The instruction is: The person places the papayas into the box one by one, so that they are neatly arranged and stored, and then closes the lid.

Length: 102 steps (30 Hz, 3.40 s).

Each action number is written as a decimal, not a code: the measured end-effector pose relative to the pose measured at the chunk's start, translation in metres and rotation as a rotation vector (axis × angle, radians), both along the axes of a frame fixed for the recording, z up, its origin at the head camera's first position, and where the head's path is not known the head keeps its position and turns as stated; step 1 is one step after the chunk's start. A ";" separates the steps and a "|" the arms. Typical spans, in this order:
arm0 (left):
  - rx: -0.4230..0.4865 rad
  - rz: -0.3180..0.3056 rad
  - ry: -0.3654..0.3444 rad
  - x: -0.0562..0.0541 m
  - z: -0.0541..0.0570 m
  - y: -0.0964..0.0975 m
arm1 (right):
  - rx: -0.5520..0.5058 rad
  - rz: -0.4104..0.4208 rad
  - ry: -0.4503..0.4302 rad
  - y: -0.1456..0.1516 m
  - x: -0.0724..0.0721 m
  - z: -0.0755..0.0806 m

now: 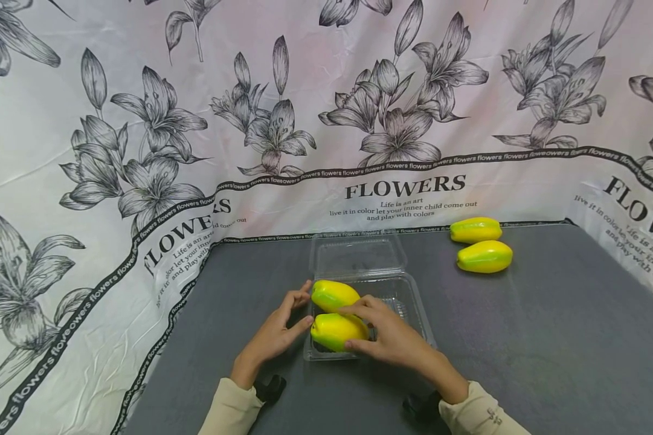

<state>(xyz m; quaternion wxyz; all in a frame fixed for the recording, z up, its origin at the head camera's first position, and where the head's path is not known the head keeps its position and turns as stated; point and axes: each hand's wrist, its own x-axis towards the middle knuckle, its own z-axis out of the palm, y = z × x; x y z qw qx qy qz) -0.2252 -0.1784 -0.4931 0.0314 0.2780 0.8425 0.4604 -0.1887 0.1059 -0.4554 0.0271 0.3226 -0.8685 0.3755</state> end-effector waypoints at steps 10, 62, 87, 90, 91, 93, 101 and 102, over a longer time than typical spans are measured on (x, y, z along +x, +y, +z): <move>-0.009 0.000 0.008 -0.001 0.000 0.001 | -0.045 -0.007 0.025 0.011 -0.004 0.006; -0.022 0.015 -0.011 0.001 0.002 -0.001 | -0.071 -0.342 0.243 0.107 -0.036 0.002; -0.020 0.012 -0.013 0.001 0.002 0.000 | -0.002 -0.469 0.404 0.172 -0.046 -0.006; -0.020 0.014 -0.016 0.001 0.002 0.000 | 0.001 -0.493 0.423 0.179 -0.049 -0.008; -0.019 0.015 -0.016 0.001 0.002 0.000 | -0.005 -0.502 0.425 0.181 -0.050 -0.008; -0.021 0.013 -0.013 0.001 0.002 0.000 | -0.015 -0.526 0.436 0.186 -0.051 -0.010; -0.027 0.016 -0.005 0.001 0.002 0.001 | 0.005 -0.600 0.487 0.205 -0.062 -0.017; -0.026 0.015 -0.007 0.001 0.002 0.001 | 0.020 -0.606 0.482 0.207 -0.064 -0.016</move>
